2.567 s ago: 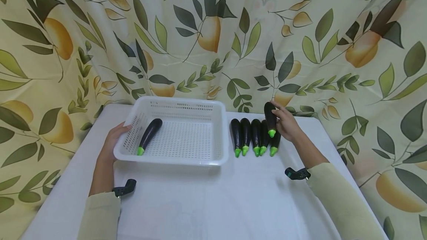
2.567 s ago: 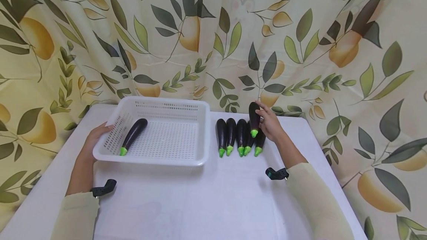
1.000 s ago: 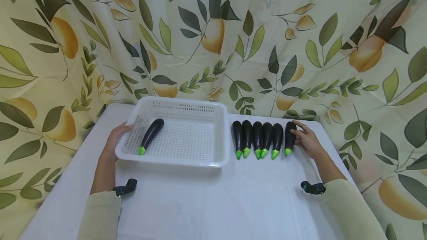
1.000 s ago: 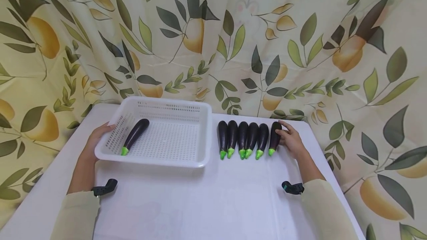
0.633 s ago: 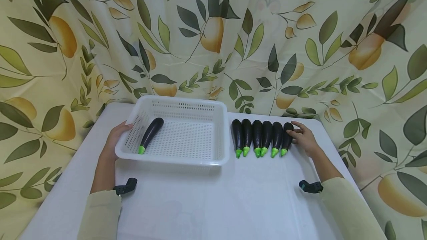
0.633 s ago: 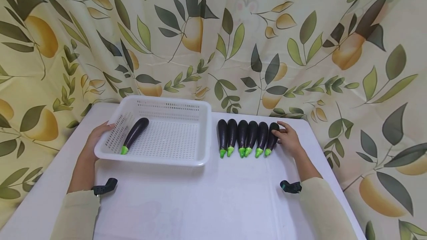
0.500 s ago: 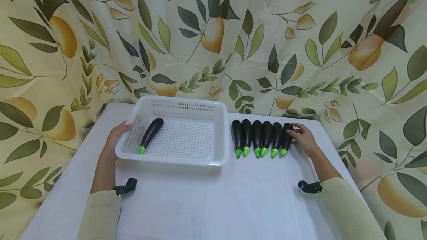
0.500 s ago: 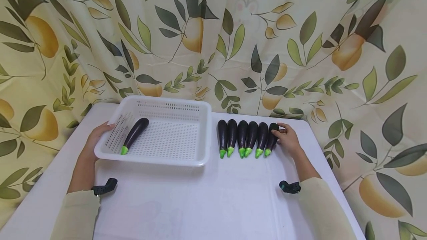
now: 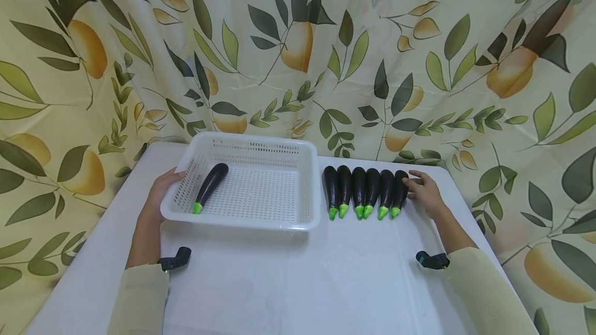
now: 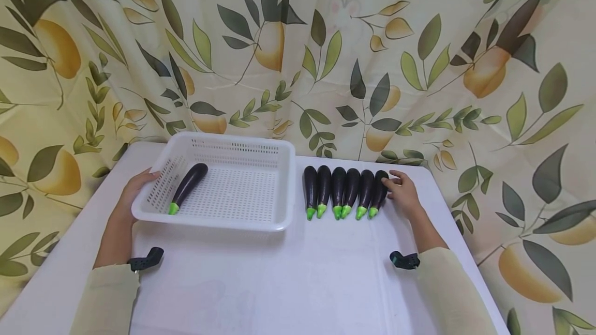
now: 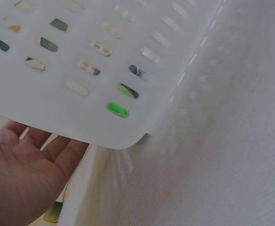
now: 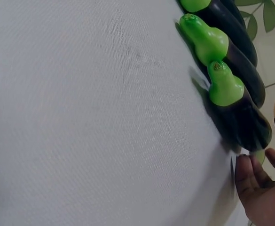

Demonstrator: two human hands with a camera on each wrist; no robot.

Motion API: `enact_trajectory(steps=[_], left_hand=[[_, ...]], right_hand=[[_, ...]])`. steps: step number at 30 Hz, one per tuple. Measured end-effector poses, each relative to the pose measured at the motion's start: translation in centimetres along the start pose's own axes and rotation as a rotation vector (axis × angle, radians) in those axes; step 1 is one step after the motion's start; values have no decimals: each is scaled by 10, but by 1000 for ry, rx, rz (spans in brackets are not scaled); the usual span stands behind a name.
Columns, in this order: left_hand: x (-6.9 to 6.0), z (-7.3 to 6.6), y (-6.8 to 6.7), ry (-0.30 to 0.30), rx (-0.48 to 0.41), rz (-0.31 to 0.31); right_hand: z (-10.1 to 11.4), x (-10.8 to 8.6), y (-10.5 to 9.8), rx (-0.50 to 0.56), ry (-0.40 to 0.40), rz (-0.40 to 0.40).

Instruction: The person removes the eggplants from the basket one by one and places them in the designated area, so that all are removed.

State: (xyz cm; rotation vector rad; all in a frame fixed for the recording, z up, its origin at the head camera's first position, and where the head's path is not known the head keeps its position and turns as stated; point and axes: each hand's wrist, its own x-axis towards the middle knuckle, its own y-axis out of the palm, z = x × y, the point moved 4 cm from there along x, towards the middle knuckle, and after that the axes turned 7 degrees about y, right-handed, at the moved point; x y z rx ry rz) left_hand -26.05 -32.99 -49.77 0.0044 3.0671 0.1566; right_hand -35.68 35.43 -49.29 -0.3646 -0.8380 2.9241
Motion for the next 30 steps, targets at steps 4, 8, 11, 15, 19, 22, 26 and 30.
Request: enact_trajectory(steps=[4, 8, 11, 15, 19, 22, 26, 30], left_hand=[[1, 0, 0, -4, 1, -4], [1, -1, 0, 2, -7, -4], [1, -1, 0, -1, -13, -5], [0, -1, 0, -4, -15, -5], [0, -2, 0, -3, -14, -11], [-1, -4, 1, -4, -1, -13], [-1, -4, 2, -12, 8, -14], [-2, -4, 2, -23, -1, -19]], right_hand=[[2, -1, -2, 14, -3, -13], [8, -3, -4, 19, -30, -31], [12, -2, -5, 11, -65, -50], [18, -3, -5, -20, -119, -86], [30, -5, -2, -18, -184, -104], [41, -9, 4, 6, -232, -87], [56, -15, 14, 15, -268, -57], [71, -18, 26, 52, -291, -25]])
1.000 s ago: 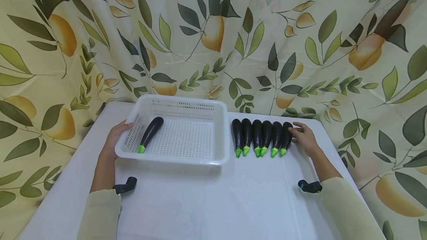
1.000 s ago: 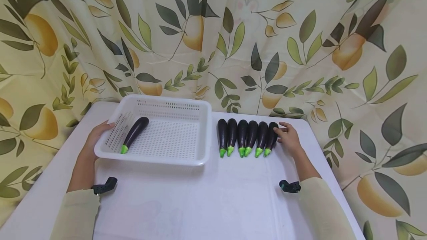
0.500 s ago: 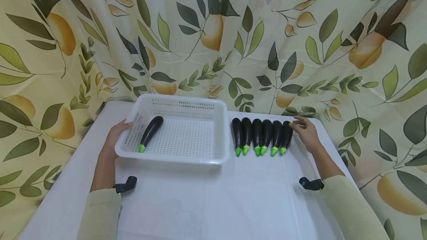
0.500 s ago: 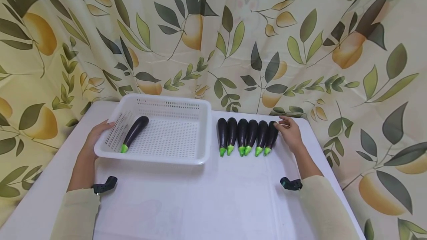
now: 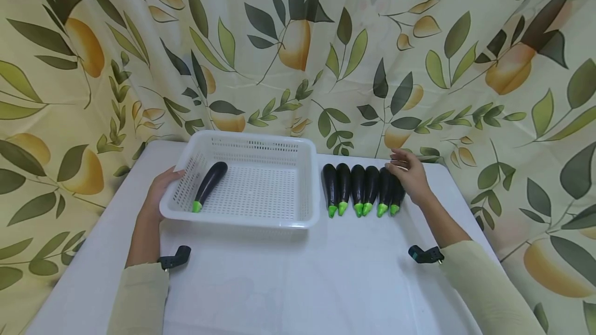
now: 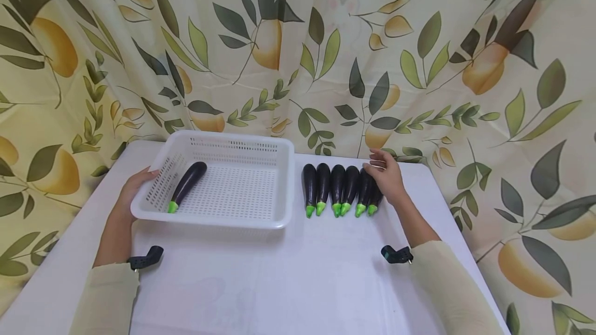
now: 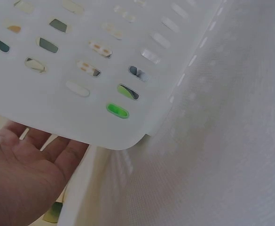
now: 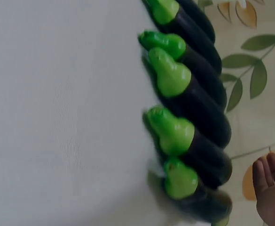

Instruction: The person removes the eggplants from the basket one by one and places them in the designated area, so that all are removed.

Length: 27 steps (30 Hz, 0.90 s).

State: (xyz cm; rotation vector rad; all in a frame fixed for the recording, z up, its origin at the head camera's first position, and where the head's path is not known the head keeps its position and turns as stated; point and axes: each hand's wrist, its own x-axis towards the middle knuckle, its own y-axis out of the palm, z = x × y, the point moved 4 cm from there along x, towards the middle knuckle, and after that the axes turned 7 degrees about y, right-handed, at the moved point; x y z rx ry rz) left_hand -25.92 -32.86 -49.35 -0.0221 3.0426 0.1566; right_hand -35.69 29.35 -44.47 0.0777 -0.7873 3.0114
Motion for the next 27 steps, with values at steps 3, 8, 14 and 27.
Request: enact_trajectory(steps=[3, 8, 14, 27], left_hand=[[0, 0, 0, 2, -9, 3], [1, 1, 0, 12, -12, 15], [2, 2, 1, 5, -11, 19], [0, 1, 0, 28, -5, 17]], right_hand=[[10, 0, 12, 59, -27, 36], [23, -1, 32, 161, -60, 111], [34, -2, 51, 208, -61, 181], [57, -1, 87, 272, -72, 321]])
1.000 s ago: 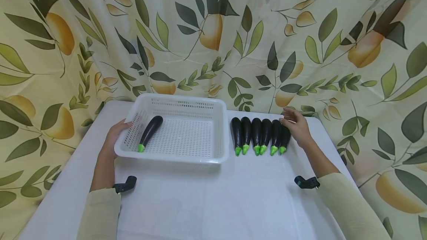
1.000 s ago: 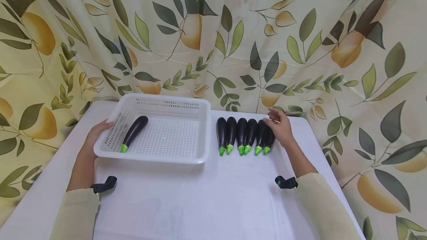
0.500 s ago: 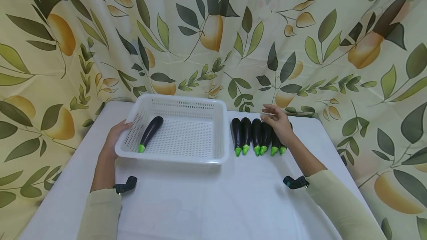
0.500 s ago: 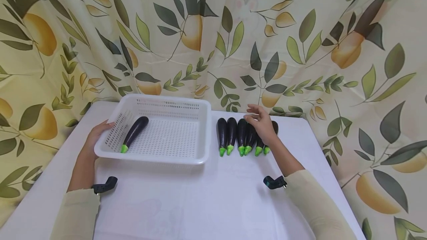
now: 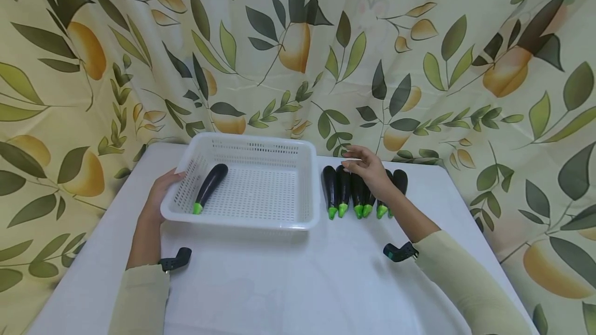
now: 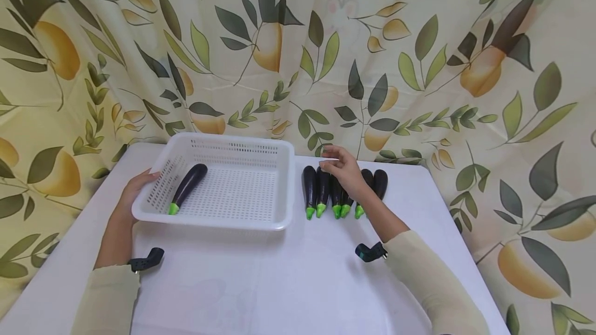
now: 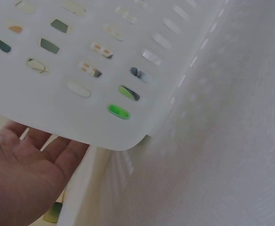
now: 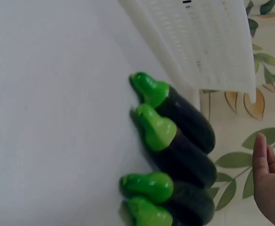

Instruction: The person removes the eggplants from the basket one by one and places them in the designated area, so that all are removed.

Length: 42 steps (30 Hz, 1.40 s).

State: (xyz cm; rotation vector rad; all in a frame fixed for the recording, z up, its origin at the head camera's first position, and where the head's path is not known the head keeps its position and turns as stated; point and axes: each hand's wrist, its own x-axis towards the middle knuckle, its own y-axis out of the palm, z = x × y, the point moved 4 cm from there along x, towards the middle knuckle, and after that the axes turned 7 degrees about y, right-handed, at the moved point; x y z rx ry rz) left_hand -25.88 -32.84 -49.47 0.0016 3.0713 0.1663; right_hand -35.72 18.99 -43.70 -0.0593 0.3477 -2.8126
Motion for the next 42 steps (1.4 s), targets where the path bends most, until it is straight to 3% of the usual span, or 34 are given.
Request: enact_trajectory(steps=[7, 14, 23, 34, 42], left_hand=[[-1, -1, -2, -5, -1, -9], [6, -2, 2, 5, -22, 14], [5, 0, 1, -27, -11, -13], [3, 1, -1, -16, 3, -6], [3, 2, -3, -38, 30, -25]], right_hand=[[16, 10, 29, 90, -32, 62], [29, 18, 52, 115, -53, 63], [40, 29, 93, 130, -51, 133], [60, 46, 132, 51, 111, 215], [70, 60, 148, 114, 174, 286]])
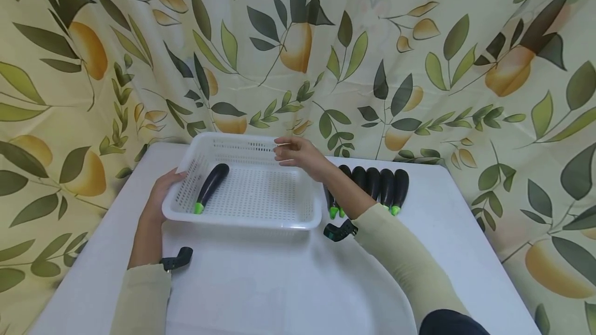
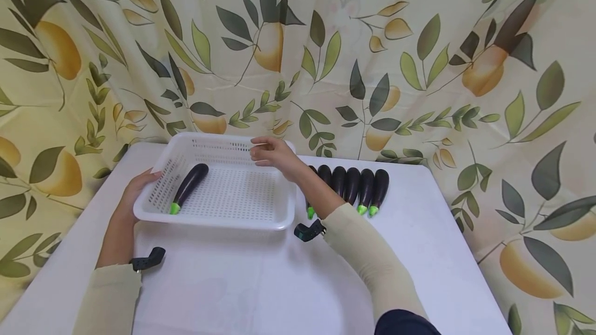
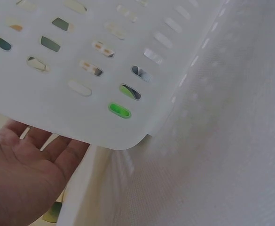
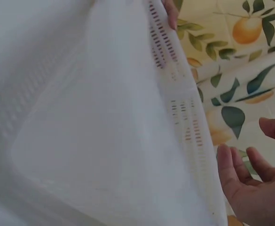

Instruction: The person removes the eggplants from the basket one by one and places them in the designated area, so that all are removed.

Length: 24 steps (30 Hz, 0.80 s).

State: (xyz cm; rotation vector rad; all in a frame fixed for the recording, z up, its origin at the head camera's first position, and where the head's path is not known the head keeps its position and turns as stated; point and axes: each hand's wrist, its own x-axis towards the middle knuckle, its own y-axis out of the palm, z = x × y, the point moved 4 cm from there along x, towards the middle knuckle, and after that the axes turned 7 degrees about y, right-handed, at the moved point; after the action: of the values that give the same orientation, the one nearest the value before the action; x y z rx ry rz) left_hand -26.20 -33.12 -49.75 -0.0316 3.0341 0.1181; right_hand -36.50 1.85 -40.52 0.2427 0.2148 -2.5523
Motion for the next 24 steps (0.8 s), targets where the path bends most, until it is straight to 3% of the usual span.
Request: enact_trajectory(steps=[15, 24], left_hand=[[-3, -2, -2, 17, -42, 12], [-1, -2, -2, 24, -20, 16]], right_hand=[[17, 28, 20, 54, 50, 50], [10, 46, 26, 33, 9, 5]])
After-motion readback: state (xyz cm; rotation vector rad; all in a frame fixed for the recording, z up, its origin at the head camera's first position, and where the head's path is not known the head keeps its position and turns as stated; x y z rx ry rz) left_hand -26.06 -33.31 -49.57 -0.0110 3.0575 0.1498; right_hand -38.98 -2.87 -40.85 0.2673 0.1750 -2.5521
